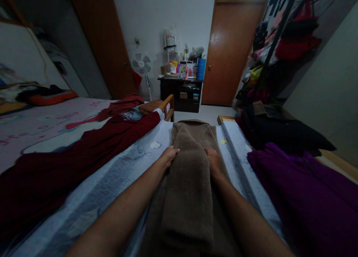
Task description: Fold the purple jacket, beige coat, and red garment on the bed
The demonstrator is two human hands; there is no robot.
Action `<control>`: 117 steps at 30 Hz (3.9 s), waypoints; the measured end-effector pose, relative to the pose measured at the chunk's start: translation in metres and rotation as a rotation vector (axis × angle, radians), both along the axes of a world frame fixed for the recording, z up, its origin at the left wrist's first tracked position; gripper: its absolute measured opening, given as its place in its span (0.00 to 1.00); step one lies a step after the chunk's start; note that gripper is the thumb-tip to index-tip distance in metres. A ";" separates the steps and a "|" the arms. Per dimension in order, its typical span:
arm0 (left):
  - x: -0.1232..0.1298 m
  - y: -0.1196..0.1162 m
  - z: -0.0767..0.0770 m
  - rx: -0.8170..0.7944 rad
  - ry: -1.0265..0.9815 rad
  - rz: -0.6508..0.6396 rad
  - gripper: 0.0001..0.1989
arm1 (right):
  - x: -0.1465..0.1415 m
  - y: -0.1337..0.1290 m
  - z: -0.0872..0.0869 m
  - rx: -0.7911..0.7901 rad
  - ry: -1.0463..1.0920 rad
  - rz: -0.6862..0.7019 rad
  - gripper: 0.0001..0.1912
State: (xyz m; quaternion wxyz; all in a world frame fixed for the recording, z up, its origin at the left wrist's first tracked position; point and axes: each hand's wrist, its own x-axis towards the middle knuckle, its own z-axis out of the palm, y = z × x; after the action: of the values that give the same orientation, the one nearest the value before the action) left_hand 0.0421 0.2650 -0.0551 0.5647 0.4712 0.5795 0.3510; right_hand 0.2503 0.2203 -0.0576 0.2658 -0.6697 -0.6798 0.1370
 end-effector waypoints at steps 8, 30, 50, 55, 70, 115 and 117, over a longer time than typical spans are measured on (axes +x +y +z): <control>0.007 0.002 0.003 0.470 0.549 0.027 0.39 | 0.004 -0.007 -0.001 -0.026 -0.226 -0.037 0.14; 0.012 0.041 -0.046 0.613 0.828 -0.347 0.27 | 0.012 0.004 -0.023 0.133 0.171 -0.124 0.08; 0.015 0.036 -0.051 0.688 0.855 -0.291 0.29 | -0.025 0.021 0.039 0.202 -0.107 0.136 0.26; 0.013 0.035 -0.050 0.714 0.919 -0.318 0.26 | -0.048 0.005 -0.007 0.062 -0.305 0.153 0.27; 0.039 0.105 -0.012 0.390 1.123 -0.373 0.32 | -0.042 0.004 -0.021 0.057 -0.405 0.121 0.30; 0.011 -0.072 -0.026 0.563 1.043 -0.473 0.29 | -0.041 -0.003 -0.014 0.110 -0.364 0.134 0.29; 0.014 -0.078 -0.024 0.578 1.079 -0.461 0.29 | -0.041 -0.007 -0.012 0.091 -0.374 0.151 0.28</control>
State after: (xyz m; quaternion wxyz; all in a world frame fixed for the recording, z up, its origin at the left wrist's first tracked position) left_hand 0.0562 0.1875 -0.0794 0.1059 0.8263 0.5478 0.0768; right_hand 0.2089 0.2129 -0.0701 0.1538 -0.6180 -0.7709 -0.0012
